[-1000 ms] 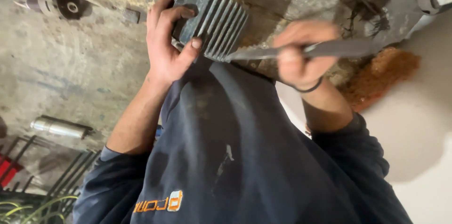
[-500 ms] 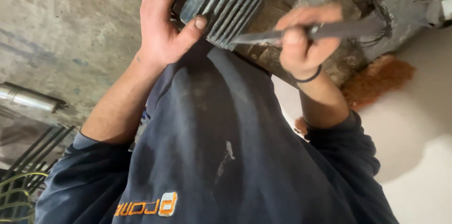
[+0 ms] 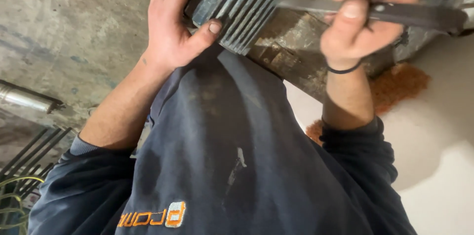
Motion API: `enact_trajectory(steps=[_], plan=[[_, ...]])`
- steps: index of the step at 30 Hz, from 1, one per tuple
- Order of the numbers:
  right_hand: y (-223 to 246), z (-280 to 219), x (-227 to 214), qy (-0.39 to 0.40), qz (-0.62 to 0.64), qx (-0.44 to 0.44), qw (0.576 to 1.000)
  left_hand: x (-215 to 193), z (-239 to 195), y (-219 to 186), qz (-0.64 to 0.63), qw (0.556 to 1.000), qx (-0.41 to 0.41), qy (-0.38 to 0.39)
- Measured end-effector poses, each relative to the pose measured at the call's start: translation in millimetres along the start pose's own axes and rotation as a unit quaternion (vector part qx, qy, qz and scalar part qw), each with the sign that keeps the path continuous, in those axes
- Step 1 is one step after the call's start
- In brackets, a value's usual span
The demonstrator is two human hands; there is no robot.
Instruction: Scraping and cleaning the fins of an engine cylinder part with a knife.
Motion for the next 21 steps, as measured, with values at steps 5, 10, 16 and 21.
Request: enact_trajectory(steps=[5,10,16,21], plan=[[6.7,-20.9,16.4,0.013,0.067,-0.019,0.997,1.7,-0.9,0.9,-0.002,1.000,-0.003,-0.002],[-2.6,-16.9,8.7,0.041,0.029,-0.042,0.998,-3.3,10.2,-12.3,-0.019,1.000,0.005,-0.003],[11.6,-19.5,27.6,0.055,0.017,-0.077,0.995,1.6,4.1,-5.3,-0.009,1.000,0.006,-0.002],[-18.2,-11.4,2.8,0.043,-0.017,0.016,0.999,-5.5,10.8,-15.4,-0.025,1.000,0.015,-0.012]])
Point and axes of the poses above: each hand's wrist, its own z-axis towards the middle knuckle, its own x-axis out of the palm, y = z × x, the point moved 8 cm from there along z, towards the middle knuckle
